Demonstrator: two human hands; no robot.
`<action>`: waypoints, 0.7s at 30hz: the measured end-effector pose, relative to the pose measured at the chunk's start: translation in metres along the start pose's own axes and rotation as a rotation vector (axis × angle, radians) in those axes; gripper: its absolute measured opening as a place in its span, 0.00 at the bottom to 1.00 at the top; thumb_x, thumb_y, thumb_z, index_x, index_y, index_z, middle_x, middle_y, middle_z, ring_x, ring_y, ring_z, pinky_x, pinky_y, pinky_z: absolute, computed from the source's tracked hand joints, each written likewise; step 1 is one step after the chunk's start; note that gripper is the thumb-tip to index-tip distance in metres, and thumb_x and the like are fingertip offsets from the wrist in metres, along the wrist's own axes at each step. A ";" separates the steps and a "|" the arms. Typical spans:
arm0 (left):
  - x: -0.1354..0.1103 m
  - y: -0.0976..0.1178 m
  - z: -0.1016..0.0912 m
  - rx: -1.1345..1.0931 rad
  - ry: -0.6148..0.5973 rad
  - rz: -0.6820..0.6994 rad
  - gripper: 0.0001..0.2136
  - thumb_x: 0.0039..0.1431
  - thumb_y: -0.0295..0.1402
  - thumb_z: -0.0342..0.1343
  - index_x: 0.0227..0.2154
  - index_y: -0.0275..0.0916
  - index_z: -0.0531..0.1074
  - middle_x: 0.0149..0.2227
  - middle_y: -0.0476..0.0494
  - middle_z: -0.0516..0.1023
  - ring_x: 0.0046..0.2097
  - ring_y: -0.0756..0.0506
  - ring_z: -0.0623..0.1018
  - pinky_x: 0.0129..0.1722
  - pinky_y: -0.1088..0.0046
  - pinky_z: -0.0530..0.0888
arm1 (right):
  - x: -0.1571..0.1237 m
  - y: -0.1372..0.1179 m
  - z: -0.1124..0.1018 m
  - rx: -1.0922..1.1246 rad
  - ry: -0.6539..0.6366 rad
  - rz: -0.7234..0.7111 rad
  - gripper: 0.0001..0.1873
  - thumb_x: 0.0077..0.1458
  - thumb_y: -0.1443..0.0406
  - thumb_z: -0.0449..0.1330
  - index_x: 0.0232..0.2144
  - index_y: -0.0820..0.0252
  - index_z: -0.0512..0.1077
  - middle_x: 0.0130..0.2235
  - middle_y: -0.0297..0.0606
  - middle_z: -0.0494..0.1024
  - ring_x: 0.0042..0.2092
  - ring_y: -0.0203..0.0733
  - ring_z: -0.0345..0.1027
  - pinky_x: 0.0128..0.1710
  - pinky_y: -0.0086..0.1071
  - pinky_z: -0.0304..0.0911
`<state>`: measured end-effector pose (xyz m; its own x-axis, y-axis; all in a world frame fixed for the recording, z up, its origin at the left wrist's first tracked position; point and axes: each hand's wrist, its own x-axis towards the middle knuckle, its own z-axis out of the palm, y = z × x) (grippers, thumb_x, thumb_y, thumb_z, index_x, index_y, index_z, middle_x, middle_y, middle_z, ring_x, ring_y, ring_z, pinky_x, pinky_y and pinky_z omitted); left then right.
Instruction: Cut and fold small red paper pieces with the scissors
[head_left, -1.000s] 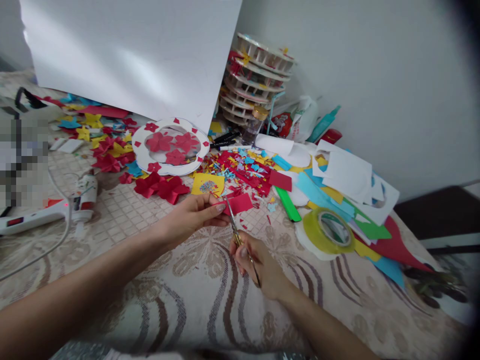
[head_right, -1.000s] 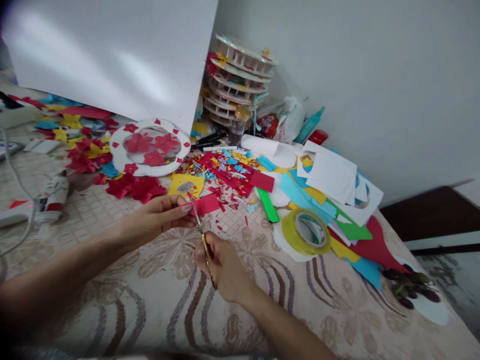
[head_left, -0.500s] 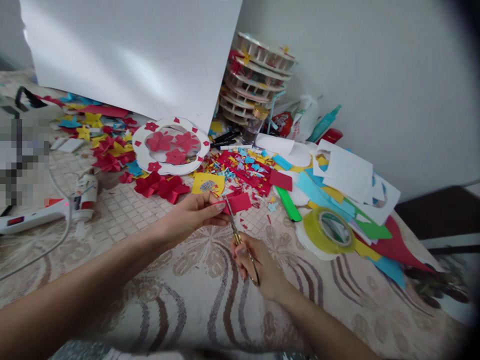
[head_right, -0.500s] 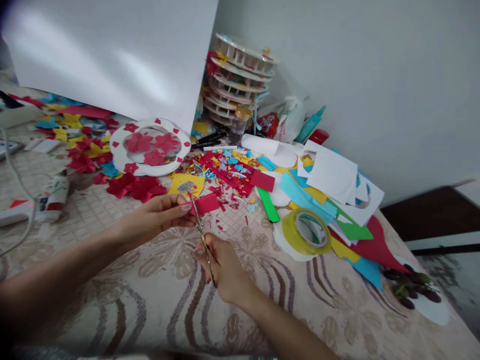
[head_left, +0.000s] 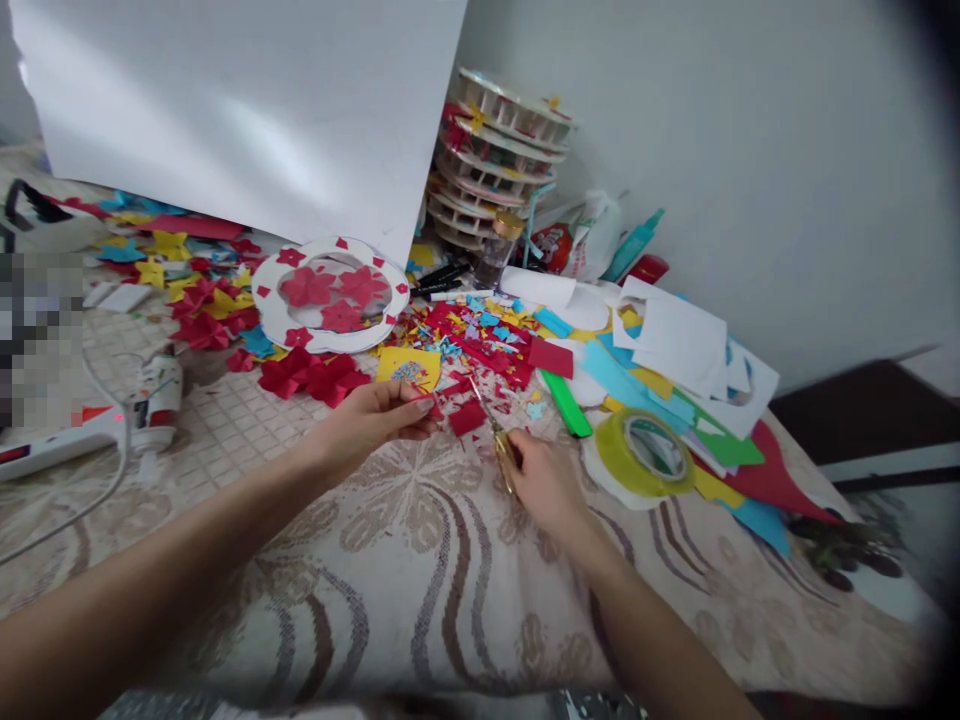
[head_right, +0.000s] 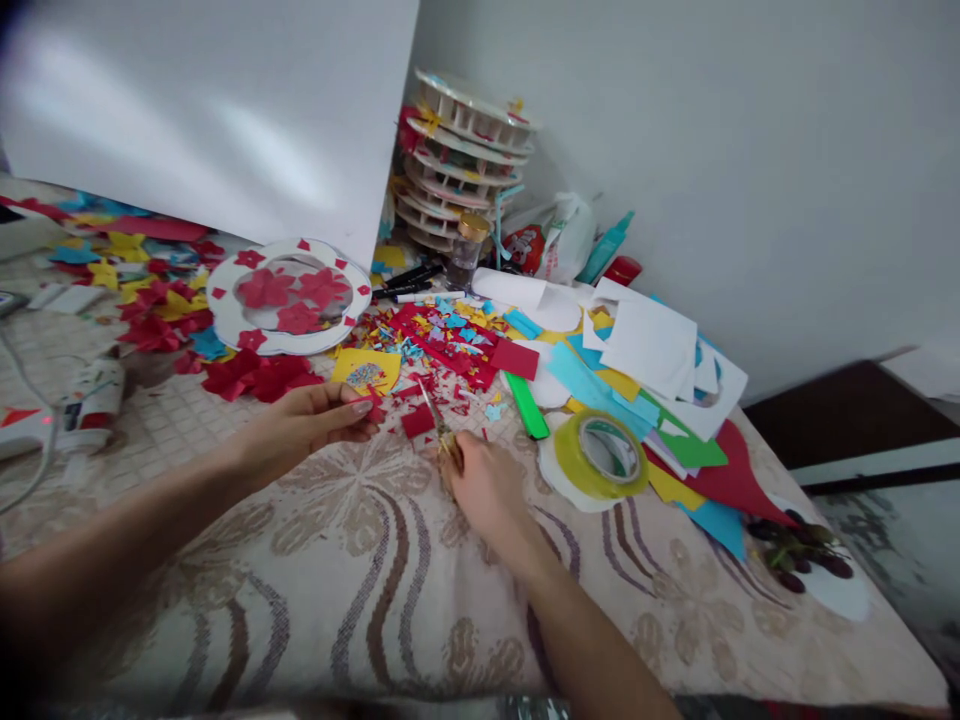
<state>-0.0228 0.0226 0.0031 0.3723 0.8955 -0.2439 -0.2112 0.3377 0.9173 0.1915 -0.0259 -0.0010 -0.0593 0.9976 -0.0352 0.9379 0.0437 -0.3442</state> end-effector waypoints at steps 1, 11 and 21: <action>0.000 0.000 -0.001 0.032 -0.013 -0.006 0.13 0.42 0.38 0.65 0.23 0.35 0.69 0.24 0.50 0.77 0.28 0.52 0.76 0.33 0.76 0.72 | 0.003 0.005 -0.003 -0.111 0.035 0.002 0.10 0.56 0.60 0.52 0.25 0.59 0.65 0.24 0.38 0.73 0.27 0.41 0.66 0.25 0.31 0.48; -0.006 -0.002 0.006 0.197 -0.139 -0.082 0.12 0.41 0.39 0.65 0.24 0.35 0.75 0.23 0.47 0.79 0.26 0.53 0.76 0.28 0.80 0.72 | -0.007 0.013 -0.025 -0.087 0.173 -0.125 0.06 0.55 0.63 0.56 0.33 0.59 0.70 0.37 0.41 0.73 0.39 0.44 0.68 0.33 0.32 0.58; -0.009 -0.005 0.007 0.248 -0.182 -0.103 0.11 0.45 0.40 0.63 0.27 0.36 0.77 0.25 0.46 0.80 0.28 0.51 0.77 0.32 0.78 0.73 | 0.017 -0.029 -0.020 0.687 -0.115 -0.381 0.03 0.52 0.67 0.57 0.28 0.60 0.68 0.26 0.30 0.70 0.27 0.31 0.62 0.26 0.25 0.57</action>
<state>-0.0185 0.0109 0.0034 0.5402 0.7863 -0.2998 0.0543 0.3229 0.9449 0.1700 -0.0095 0.0274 -0.4040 0.9072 0.1176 0.4268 0.3006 -0.8529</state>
